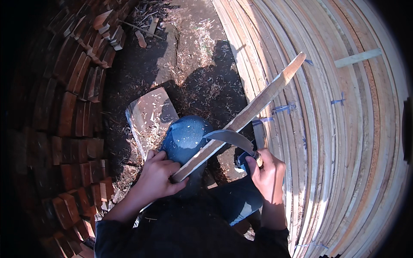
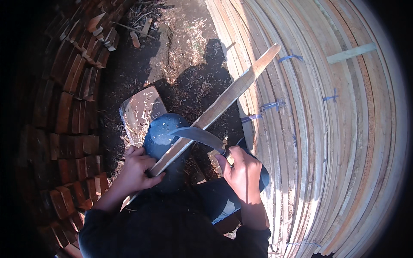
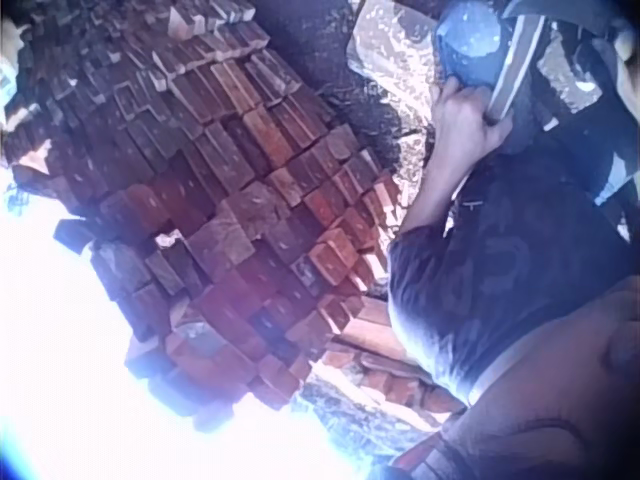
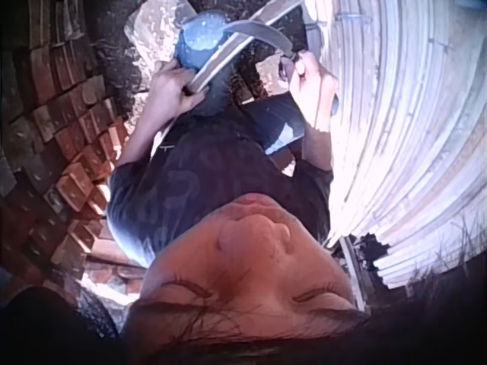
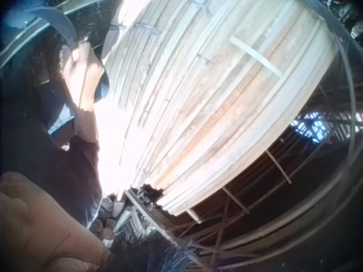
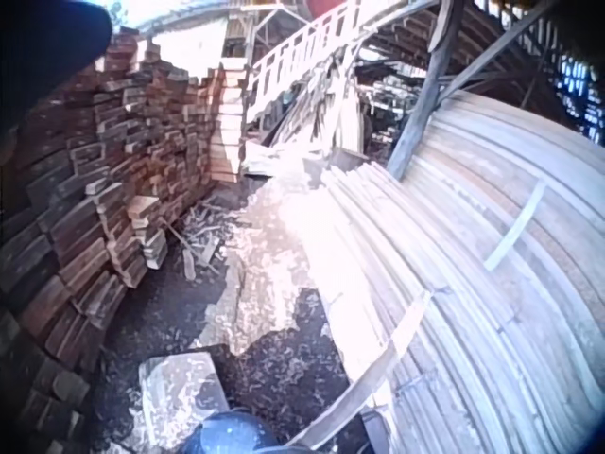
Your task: The person sits on the ground and uses a curved knife to shave and shape a long wooden plank resting on their lap. They repeatedly scrape the blade along the wood to remove thin shavings, refining the plank's edges and surface.
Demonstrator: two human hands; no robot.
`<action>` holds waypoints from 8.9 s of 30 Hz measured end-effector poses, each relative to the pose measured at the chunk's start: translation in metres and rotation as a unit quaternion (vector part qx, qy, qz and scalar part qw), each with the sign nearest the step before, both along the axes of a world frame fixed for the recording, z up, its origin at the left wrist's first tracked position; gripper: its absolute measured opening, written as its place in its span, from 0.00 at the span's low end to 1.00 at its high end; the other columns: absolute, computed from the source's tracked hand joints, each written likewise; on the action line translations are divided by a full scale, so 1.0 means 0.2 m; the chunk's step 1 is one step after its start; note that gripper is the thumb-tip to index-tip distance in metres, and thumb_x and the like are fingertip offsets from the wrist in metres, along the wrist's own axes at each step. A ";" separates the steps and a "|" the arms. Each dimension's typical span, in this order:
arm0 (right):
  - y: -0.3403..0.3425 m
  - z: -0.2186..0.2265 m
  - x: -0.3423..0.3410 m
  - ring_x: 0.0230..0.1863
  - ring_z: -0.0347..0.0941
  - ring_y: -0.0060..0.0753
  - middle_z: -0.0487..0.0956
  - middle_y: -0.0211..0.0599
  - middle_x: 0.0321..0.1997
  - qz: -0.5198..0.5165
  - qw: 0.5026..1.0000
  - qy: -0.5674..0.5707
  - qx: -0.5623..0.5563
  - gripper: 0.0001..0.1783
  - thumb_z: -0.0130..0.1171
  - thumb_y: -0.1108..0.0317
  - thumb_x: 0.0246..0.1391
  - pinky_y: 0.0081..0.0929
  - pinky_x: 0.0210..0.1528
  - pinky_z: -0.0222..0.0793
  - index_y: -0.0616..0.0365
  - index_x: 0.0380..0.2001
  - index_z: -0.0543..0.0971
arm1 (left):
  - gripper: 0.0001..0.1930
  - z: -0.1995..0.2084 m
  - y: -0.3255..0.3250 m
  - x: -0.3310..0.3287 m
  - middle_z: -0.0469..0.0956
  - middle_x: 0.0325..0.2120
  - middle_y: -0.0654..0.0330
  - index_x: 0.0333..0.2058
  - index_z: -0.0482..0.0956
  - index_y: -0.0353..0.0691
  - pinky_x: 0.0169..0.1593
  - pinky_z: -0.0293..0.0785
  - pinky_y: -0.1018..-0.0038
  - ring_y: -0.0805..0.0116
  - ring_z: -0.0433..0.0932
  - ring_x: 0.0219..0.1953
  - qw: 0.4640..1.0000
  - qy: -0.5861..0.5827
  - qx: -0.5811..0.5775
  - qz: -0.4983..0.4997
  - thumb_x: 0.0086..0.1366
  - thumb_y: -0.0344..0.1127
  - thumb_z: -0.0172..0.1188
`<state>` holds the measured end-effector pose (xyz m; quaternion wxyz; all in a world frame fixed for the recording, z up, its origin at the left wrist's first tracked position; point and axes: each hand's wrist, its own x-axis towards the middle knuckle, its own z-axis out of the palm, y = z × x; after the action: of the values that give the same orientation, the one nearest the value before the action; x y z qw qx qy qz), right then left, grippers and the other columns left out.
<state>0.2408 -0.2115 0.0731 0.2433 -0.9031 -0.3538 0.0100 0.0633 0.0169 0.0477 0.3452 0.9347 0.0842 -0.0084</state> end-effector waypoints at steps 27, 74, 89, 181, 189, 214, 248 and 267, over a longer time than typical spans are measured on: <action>-0.08 -0.12 0.34 0.20 0.75 0.45 0.76 0.39 0.19 -0.032 0.980 -0.194 -0.006 0.20 0.66 0.50 0.48 0.37 0.23 0.70 0.57 0.26 0.77 | 0.10 -0.13 -0.07 -0.07 0.66 0.11 0.65 0.15 0.75 0.45 0.35 0.53 0.67 0.65 0.58 0.20 0.989 -0.140 -0.012 0.046 0.38 0.40 0.67; 0.08 -0.29 0.40 0.17 0.73 0.43 0.73 0.38 0.16 0.052 0.974 -0.191 0.106 0.20 0.72 0.55 0.41 0.36 0.20 0.68 0.57 0.20 0.72 | 0.14 -0.15 0.05 -0.02 0.67 0.10 0.66 0.12 0.71 0.46 0.33 0.55 0.69 0.66 0.61 0.19 0.993 -0.108 -0.049 0.017 0.38 0.41 0.69; 0.10 -0.19 0.50 0.18 0.73 0.48 0.73 0.42 0.16 -0.056 0.983 -0.137 0.111 0.19 0.72 0.61 0.43 0.36 0.19 0.66 0.59 0.20 0.71 | 0.12 -0.15 0.05 -0.01 0.67 0.10 0.66 0.13 0.74 0.46 0.33 0.54 0.69 0.67 0.60 0.18 0.994 -0.093 -0.046 0.014 0.37 0.42 0.69; 0.03 -0.37 0.14 0.19 0.72 0.32 0.73 0.32 0.20 -0.019 0.976 -0.032 0.215 0.19 0.74 0.68 0.40 0.28 0.21 0.67 0.55 0.38 0.80 | 0.23 -0.24 0.04 0.04 0.59 0.09 0.64 0.10 0.60 0.45 0.32 0.51 0.68 0.65 0.57 0.18 0.989 -0.113 -0.095 0.014 0.40 0.43 0.70; 0.03 -0.38 0.19 0.28 0.77 0.41 0.79 0.42 0.29 -0.023 0.978 -0.004 0.208 0.16 0.69 0.76 0.42 0.29 0.30 0.71 0.62 0.37 0.79 | 0.23 -0.26 0.05 0.03 0.59 0.10 0.64 0.11 0.59 0.45 0.32 0.51 0.67 0.65 0.58 0.19 0.988 -0.121 -0.098 0.014 0.39 0.42 0.71; 0.07 -0.47 0.17 0.21 0.73 0.43 0.73 0.40 0.23 0.029 0.982 -0.079 0.170 0.18 0.70 0.64 0.42 0.35 0.23 0.68 0.60 0.32 0.74 | 0.21 -0.25 0.04 0.04 0.61 0.10 0.64 0.10 0.61 0.45 0.31 0.50 0.68 0.65 0.58 0.18 0.986 -0.121 -0.113 0.012 0.39 0.41 0.70; 0.24 -0.67 -0.10 0.20 0.70 0.28 0.72 0.35 0.21 -0.102 0.923 -0.029 0.371 0.16 0.66 0.60 0.53 0.24 0.22 0.64 0.63 0.32 0.75 | 0.21 -0.23 0.03 0.07 0.60 0.09 0.65 0.09 0.61 0.46 0.30 0.50 0.68 0.65 0.57 0.17 0.986 -0.135 -0.099 0.005 0.36 0.41 0.69; 0.18 -0.53 -0.07 0.14 0.57 0.24 0.62 0.34 0.12 -0.115 0.938 0.129 0.301 0.18 0.67 0.59 0.52 0.24 0.19 0.56 0.64 0.22 0.76 | 0.23 -0.27 0.03 0.04 0.57 0.10 0.65 0.10 0.61 0.45 0.32 0.48 0.68 0.66 0.56 0.19 0.987 -0.119 -0.111 0.017 0.39 0.47 0.69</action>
<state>0.2277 -0.1760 -0.0331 0.5464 -0.8133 -0.1997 -0.0086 0.0712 0.0237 -0.0064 0.4541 0.8836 0.0566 0.0997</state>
